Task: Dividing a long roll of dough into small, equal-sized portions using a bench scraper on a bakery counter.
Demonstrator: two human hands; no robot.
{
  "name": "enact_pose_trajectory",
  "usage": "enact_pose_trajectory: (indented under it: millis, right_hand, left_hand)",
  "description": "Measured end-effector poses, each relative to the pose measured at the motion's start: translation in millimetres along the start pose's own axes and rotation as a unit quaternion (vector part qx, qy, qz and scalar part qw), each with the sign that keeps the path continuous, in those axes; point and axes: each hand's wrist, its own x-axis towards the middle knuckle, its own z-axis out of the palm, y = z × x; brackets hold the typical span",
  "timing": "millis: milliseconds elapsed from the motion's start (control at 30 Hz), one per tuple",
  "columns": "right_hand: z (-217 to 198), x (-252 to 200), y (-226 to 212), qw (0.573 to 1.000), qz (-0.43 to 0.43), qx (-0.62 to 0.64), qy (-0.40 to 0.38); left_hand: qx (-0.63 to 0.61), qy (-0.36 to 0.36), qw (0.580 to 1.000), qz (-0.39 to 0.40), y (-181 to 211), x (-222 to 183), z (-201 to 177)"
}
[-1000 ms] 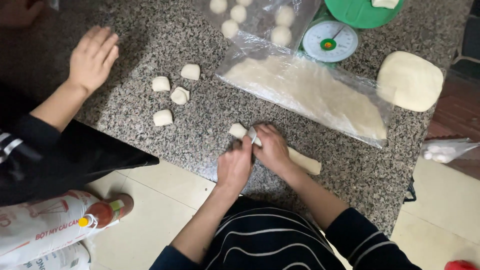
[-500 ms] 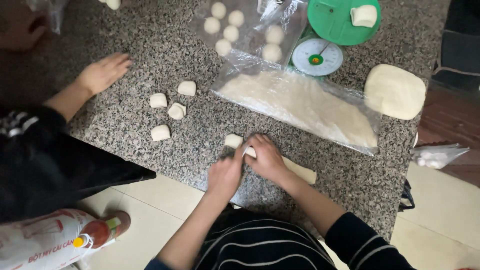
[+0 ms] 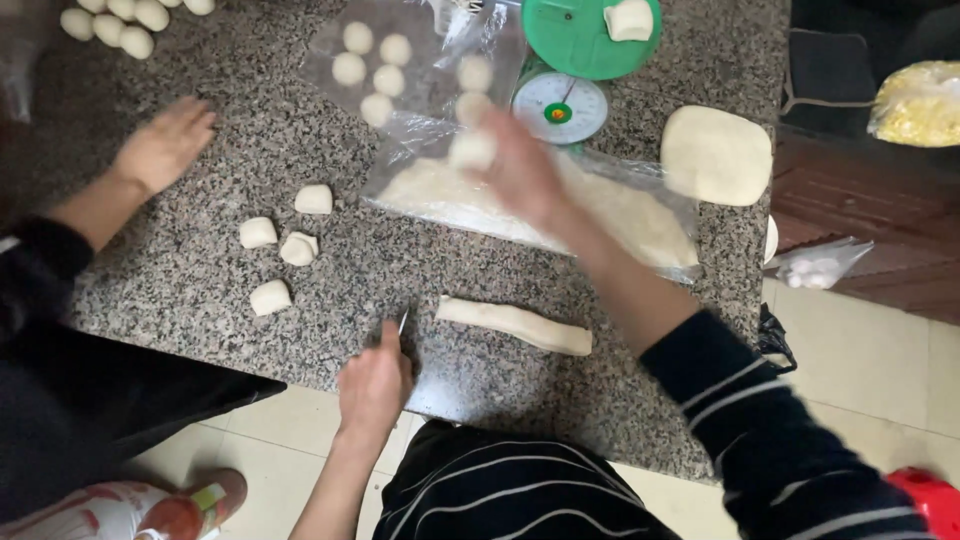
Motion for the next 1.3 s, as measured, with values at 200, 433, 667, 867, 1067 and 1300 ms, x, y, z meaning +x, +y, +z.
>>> enact_pose_trajectory:
  millis: [200, 433, 667, 867, 1067, 1300]
  right_hand:
    - [-127, 109, 60, 0.957, -0.006, -0.238, 0.164]
    - [-180, 108, 163, 0.873, -0.179, -0.442, 0.107]
    - [-147, 39, 81, 0.94, -0.171, -0.22, 0.197]
    - [-32, -12, 45, 0.971, 0.024, 0.236, -0.016]
    - [59, -56, 46, 0.977, 0.092, 0.148, -0.122]
    - [165, -96, 56, 0.952, 0.053, -0.202, -0.222]
  left_hand:
    - [-0.022, 0.12, 0.991, 0.061, -11, 5, 1]
    - [-0.085, 0.186, 0.951, 0.231, 2, 18, -24]
    - [0.071, 0.181, 0.933, 0.301, 36, 36, -36]
    - [0.114, 0.146, 0.943, 0.278, 27, 56, -14]
    - [0.114, 0.107, 0.956, 0.249, -15, 17, -62]
    - [0.061, 0.076, 0.983, 0.156, -53, 22, -6]
